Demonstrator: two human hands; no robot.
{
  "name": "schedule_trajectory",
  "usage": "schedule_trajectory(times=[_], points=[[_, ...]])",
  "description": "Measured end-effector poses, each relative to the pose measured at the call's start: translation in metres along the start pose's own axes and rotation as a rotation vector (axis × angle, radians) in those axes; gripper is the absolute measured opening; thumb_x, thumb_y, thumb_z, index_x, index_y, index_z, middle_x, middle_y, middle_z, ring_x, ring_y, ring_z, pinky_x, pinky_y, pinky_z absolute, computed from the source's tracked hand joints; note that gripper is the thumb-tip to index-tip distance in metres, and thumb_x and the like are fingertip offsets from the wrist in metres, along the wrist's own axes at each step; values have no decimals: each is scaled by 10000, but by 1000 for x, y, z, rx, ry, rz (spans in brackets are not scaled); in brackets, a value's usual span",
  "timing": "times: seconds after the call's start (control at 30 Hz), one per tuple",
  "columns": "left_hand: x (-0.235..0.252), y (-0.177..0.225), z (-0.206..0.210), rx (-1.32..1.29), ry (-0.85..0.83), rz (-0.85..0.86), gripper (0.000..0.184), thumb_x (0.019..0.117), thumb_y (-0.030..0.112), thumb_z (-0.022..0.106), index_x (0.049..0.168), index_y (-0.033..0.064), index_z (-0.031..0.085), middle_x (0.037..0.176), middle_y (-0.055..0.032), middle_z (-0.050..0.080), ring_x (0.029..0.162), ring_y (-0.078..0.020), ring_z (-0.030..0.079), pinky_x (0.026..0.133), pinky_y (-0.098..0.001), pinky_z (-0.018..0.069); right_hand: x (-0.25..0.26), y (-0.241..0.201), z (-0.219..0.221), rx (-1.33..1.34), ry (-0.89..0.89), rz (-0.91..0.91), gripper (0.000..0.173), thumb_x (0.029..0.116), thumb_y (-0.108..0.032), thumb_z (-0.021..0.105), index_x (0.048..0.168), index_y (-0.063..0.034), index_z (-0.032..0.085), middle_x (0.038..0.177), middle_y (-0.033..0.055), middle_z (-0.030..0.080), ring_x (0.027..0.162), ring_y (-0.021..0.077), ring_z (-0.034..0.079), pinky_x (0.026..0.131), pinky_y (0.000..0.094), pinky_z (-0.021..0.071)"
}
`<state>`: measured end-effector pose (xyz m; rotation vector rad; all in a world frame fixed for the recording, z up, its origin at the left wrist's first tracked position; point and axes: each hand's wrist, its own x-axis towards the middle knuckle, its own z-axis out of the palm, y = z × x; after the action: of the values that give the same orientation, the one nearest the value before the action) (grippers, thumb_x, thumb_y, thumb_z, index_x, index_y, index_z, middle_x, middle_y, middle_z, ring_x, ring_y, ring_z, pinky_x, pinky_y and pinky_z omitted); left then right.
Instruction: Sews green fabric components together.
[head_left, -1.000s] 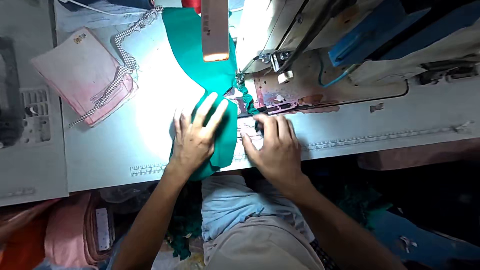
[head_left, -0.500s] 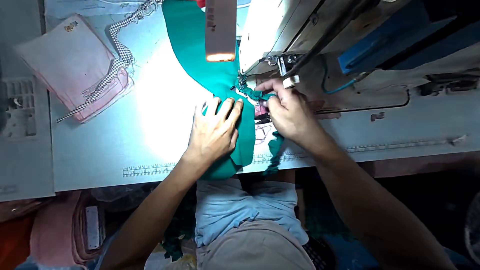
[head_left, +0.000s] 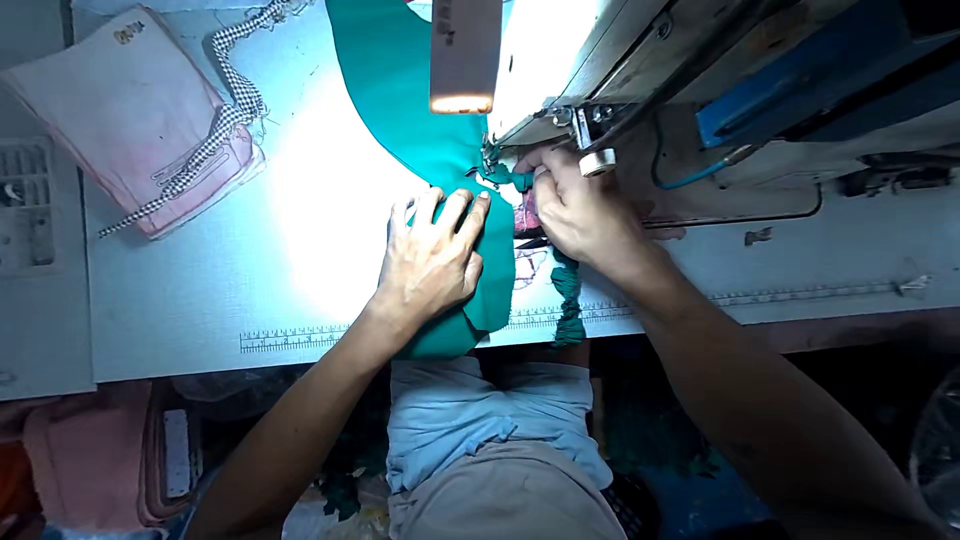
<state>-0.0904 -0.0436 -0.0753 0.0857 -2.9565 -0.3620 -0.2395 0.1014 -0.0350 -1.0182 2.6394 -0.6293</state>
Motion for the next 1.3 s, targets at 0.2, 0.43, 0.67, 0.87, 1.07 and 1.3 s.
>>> schedule_trajectory(times=[0.2, 0.43, 0.67, 0.87, 1.07, 1.3], points=[[-5, 6, -5, 56, -27, -72, 610, 955, 337, 414, 1532, 160, 497, 1506, -107, 527, 1358, -396, 468, 1059, -658, 341, 5, 0, -1, 26, -54, -37, 382, 1033, -436, 564, 1125, -86, 688, 960, 128, 688, 841, 257, 662, 785, 499, 525], [-9, 22, -13, 132, -23, -126, 619, 962, 293, 465, 1535, 59, 460, 1507, -170, 497, 1369, -429, 431, 1065, -666, 313, 3, 0, 6, -8, 5, -32, 370, 1084, -262, 413, 1316, -64, 622, 1230, 181, 681, 1170, 311, 652, 1008, 504, 496], [-1, 7, 0, 41, 3, 16, 544, 977, 267, 470, 1496, 118, 536, 1504, -108, 536, 1351, -358, 493, 1088, -570, 376, 10, -2, 2, -7, -108, -5, 467, 1029, -484, 547, 1227, -74, 649, 1119, 183, 688, 1063, 341, 665, 927, 579, 497], [0, 7, 0, 20, 5, -1, 560, 959, 276, 472, 1495, 129, 539, 1503, -102, 537, 1357, -368, 482, 1060, -586, 379, 5, -4, 10, -125, 76, -112, 383, 1088, -301, 460, 1245, 3, 634, 1143, 243, 684, 1097, 387, 673, 950, 539, 513], [2, 4, 1, 27, 30, 14, 556, 959, 289, 456, 1489, 149, 548, 1486, -76, 567, 1338, -334, 517, 1049, -551, 396, 8, 1, 12, -172, 76, -217, 370, 1099, -301, 432, 1159, -37, 685, 1029, 198, 713, 976, 366, 706, 830, 545, 544], [2, 2, 1, 14, 33, 25, 550, 958, 287, 460, 1481, 150, 556, 1482, -66, 572, 1331, -329, 525, 1041, -553, 402, -4, -6, -3, -185, -29, -250, 357, 1031, -233, 544, 1341, -88, 642, 1194, 203, 679, 1037, 370, 688, 868, 537, 551]])
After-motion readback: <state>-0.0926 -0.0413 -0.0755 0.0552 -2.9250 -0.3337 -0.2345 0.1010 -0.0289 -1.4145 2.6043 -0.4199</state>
